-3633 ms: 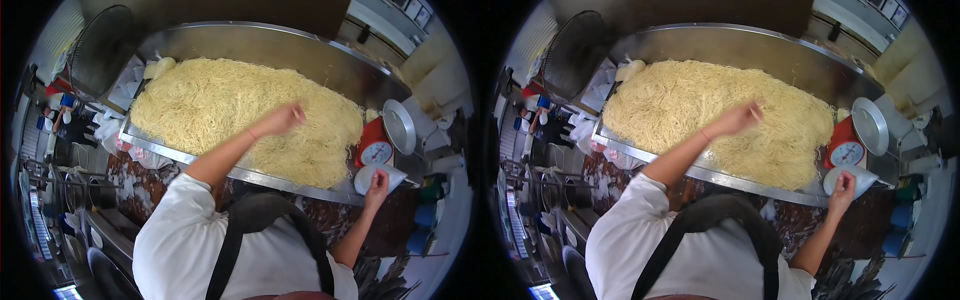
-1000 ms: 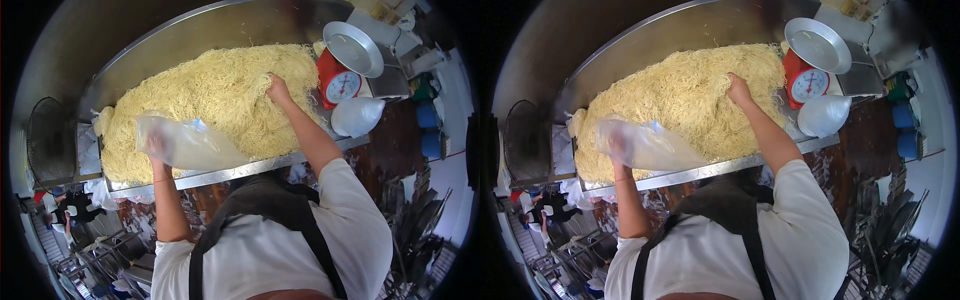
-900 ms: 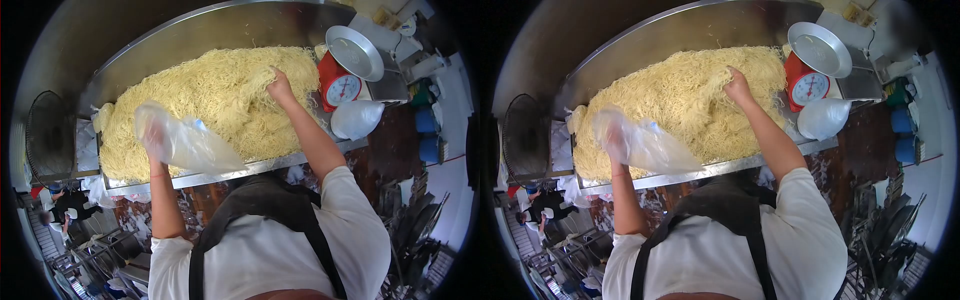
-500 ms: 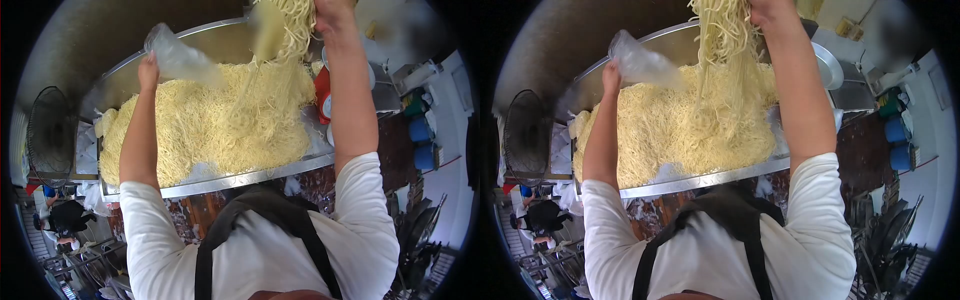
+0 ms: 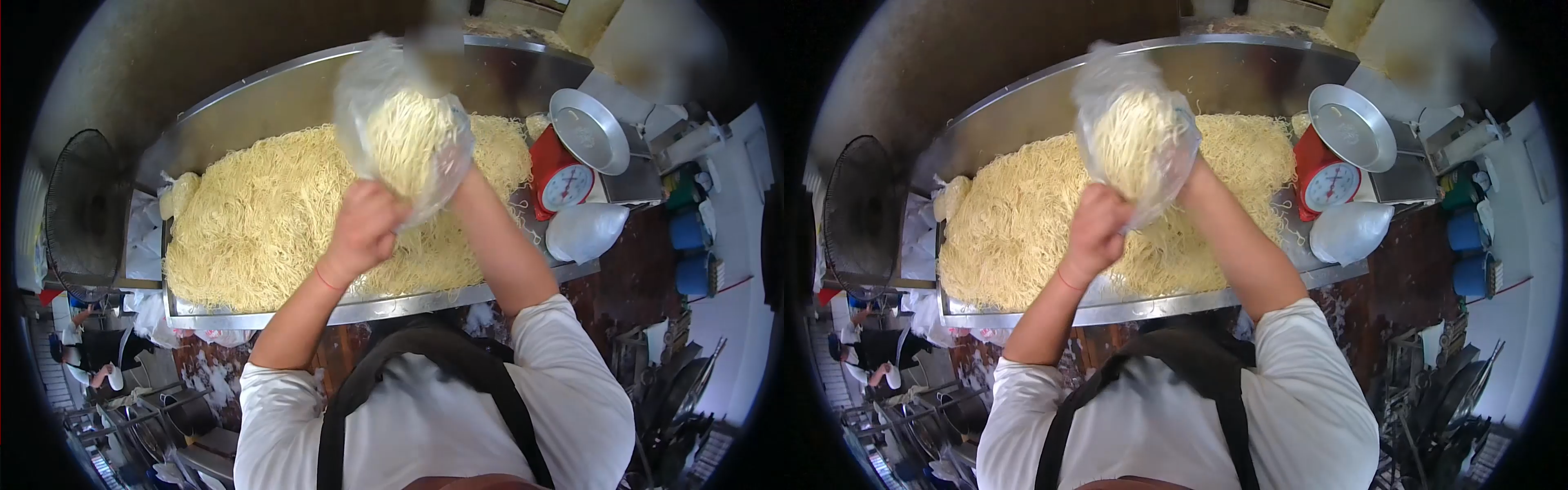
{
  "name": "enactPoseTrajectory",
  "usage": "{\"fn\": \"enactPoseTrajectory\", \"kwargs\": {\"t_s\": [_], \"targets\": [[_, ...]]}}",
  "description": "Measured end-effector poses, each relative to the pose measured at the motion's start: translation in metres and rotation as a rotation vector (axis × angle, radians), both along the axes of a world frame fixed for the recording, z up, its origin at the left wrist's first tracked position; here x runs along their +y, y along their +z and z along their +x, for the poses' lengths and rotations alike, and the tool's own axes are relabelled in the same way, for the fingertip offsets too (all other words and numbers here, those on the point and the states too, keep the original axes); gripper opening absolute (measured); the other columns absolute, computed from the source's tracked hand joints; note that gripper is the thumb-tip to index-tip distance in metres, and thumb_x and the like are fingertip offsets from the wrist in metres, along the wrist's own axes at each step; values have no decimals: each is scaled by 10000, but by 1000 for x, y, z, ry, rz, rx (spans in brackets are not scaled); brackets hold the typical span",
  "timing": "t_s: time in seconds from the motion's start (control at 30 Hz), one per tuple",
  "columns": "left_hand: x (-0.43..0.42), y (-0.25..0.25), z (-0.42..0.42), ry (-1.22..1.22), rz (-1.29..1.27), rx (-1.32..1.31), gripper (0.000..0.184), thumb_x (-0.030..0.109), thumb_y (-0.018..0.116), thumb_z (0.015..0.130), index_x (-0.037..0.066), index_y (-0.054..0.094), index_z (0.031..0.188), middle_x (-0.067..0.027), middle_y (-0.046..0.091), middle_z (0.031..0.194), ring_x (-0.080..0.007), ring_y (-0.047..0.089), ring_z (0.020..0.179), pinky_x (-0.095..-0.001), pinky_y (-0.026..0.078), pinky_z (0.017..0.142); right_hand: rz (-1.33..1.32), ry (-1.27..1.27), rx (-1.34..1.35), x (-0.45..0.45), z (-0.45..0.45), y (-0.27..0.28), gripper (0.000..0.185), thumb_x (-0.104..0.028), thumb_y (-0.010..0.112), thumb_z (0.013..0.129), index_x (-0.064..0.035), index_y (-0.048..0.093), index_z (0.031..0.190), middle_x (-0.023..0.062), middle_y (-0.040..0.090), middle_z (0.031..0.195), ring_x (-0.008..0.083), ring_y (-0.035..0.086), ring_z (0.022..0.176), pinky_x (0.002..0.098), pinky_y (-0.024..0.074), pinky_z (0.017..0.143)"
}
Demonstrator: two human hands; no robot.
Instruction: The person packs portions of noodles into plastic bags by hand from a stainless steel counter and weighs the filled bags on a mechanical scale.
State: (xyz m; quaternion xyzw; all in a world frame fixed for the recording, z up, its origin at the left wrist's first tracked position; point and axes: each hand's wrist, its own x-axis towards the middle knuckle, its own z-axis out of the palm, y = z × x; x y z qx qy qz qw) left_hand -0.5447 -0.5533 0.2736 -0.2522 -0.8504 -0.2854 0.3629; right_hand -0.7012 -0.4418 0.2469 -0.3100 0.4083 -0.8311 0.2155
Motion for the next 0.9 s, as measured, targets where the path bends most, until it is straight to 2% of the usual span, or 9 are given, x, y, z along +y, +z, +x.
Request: {"fn": "enactPoseTrajectory", "kwargs": {"t_s": [0.07, 0.13, 0.2, 0.27, 0.33, 0.53, 0.7, 0.8, 0.9], "targets": [[2, -37, 6, 53, 13, -187, 229, -29, 617, 720, 57, 633, 932, -137, 616, 827, -328, 592, 805, -422, 469, 731, -248, 221, -193, -31, -21, -74, 386, -172, 696, 879, -55, 590, 1232, 65, 641, 1139, 175, 616, 1030, 330, 526, 905], [-8, -114, 1, 232, 79, -330, 205, -3, 622, 768, 48, 623, 966, -169, 628, 806, -353, 612, 766, -433, 478, 691, -75, 261, -337, -40, -32, -147, 368, -196, 681, 891, -49, 597, 1218, 69, 644, 1134, 170, 619, 1013, 328, 533, 887], [-23, -167, 5, 414, 322, -742, 123, 67, 617, 859, 27, 590, 972, -202, 624, 734, -389, 611, 666, -452, 473, 609, 884, 186, -65, -9, 2, -133, 456, -231, 711, 855, -60, 588, 1259, 112, 648, 1118, 221, 633, 1007, 351, 524, 895], [-35, -201, 10, 496, 409, -765, 112, 101, 607, 895, 25, 573, 969, -201, 607, 682, -398, 594, 611, -456, 463, 569, 1180, -40, 918, 34, 16, -185, 458, -194, 683, 848, -96, 593, 1286, 142, 651, 1031, 274, 637, 1012, 388, 508, 889], [-33, -212, 15, 535, 465, -772, 118, 122, 605, 914, 23, 562, 962, -204, 599, 669, -404, 589, 598, -456, 459, 558, 1477, -423, 1075, 65, 51, -176, 524, -229, 742, 777, -106, 610, 1268, 206, 645, 1046, 355, 622, 1002, 425, 487, 924], [-7, -200, 13, 478, 475, -763, 122, 134, 593, 937, 21, 548, 948, -219, 603, 731, -407, 602, 670, -445, 464, 596, 1508, 66, 742, 30, 4, -218, 508, -167, 700, 803, -83, 580, 1289, 198, 565, 1255, 361, 568, 1120, 381, 459, 974], [7, -186, 15, 407, 534, -684, 94, 111, 556, 958, 22, 529, 943, -220, 612, 760, -426, 593, 680, -453, 464, 600, 708, -143, 297, -28, 13, -155, 549, -137, 680, 820, -94, 527, 1345, 215, 568, 1291, 363, 587, 1143, 363, 456, 998], [-6, -201, 13, 455, 508, -666, 68, 83, 539, 947, 22, 519, 966, -222, 609, 755, -423, 599, 701, -456, 468, 622, 971, -144, 415, -8, 22, -166, 687, -147, 718, 797, -96, 429, 1417, 232, 521, 1341, 377, 570, 1164, 369, 449, 1008], [-17, -213, 6, 473, 513, -661, 59, 67, 534, 933, 21, 528, 971, -229, 602, 759, -423, 599, 724, -456, 469, 641, 1447, -155, 1141, 38, 38, -163, 743, -97, 683, 786, -127, 368, 1459, 254, 535, 1316, 398, 574, 1137, 377, 495, 913]]}}
